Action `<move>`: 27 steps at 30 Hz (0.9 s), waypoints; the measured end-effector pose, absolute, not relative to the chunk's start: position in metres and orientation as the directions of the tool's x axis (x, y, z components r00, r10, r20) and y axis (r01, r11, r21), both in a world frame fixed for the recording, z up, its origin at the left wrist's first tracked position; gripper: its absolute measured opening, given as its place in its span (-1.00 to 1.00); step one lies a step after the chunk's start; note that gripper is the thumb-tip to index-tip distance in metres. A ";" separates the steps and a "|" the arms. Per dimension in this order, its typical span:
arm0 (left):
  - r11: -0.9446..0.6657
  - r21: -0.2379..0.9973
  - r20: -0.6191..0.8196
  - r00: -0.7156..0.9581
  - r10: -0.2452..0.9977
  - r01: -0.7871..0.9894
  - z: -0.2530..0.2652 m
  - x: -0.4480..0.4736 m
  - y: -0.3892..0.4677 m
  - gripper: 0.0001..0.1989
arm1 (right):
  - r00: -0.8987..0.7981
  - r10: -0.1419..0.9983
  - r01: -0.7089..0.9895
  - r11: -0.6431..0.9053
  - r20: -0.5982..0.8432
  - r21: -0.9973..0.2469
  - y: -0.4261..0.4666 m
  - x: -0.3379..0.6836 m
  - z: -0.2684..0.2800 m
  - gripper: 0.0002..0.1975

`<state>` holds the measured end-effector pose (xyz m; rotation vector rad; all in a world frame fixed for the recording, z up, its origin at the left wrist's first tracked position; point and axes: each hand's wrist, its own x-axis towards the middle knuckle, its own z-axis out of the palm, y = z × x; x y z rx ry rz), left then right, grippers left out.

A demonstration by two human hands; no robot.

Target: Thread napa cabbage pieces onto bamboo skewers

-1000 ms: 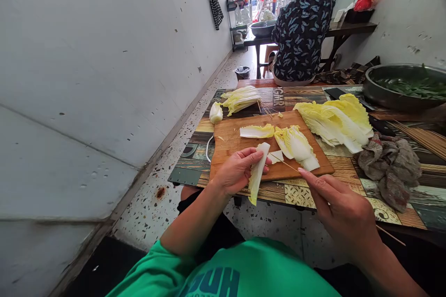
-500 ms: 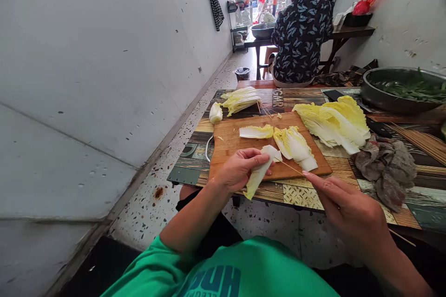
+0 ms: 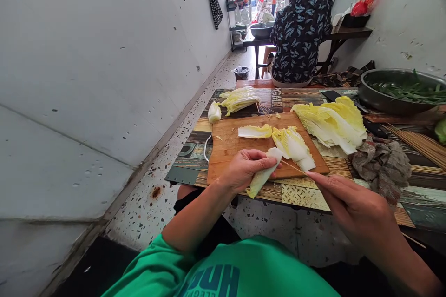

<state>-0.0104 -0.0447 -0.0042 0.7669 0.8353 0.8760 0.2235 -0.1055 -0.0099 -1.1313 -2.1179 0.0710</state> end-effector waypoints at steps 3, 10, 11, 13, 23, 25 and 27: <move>0.447 0.826 -0.282 0.433 0.856 -0.343 -0.006 -0.003 -0.048 -0.63 | -0.354 0.751 0.692 0.612 0.558 -0.383 -0.105 0.217 -0.008 -0.69; 0.404 0.843 -0.224 0.451 0.864 -0.355 -0.016 0.018 -0.054 -0.63 | -0.289 0.734 0.722 0.589 0.615 -0.363 -0.097 0.205 -0.005 -0.79; 0.389 0.848 -0.217 0.433 0.875 -0.361 -0.016 0.019 -0.054 -0.64 | -0.286 0.738 0.729 0.581 0.611 -0.361 -0.097 0.207 -0.004 -0.79; 0.375 0.847 -0.220 0.393 0.893 -0.377 -0.018 0.017 -0.054 -0.66 | -0.298 0.755 0.732 0.574 0.584 -0.368 -0.098 0.217 -0.005 -0.80; 0.315 0.894 -0.183 0.383 0.906 -0.318 -0.025 0.017 -0.059 -0.71 | -0.284 0.763 0.702 0.578 0.581 -0.417 -0.103 0.223 -0.015 -0.84; 0.162 0.949 -0.060 0.350 0.935 -0.270 -0.019 0.012 -0.060 -0.76 | -0.290 0.735 0.708 0.596 0.613 -0.379 -0.107 0.221 -0.012 -0.83; -0.030 0.970 0.123 0.378 0.918 -0.242 -0.012 0.002 -0.061 -0.81 | -0.338 0.675 0.696 0.649 0.656 -0.308 -0.115 0.221 -0.007 -0.78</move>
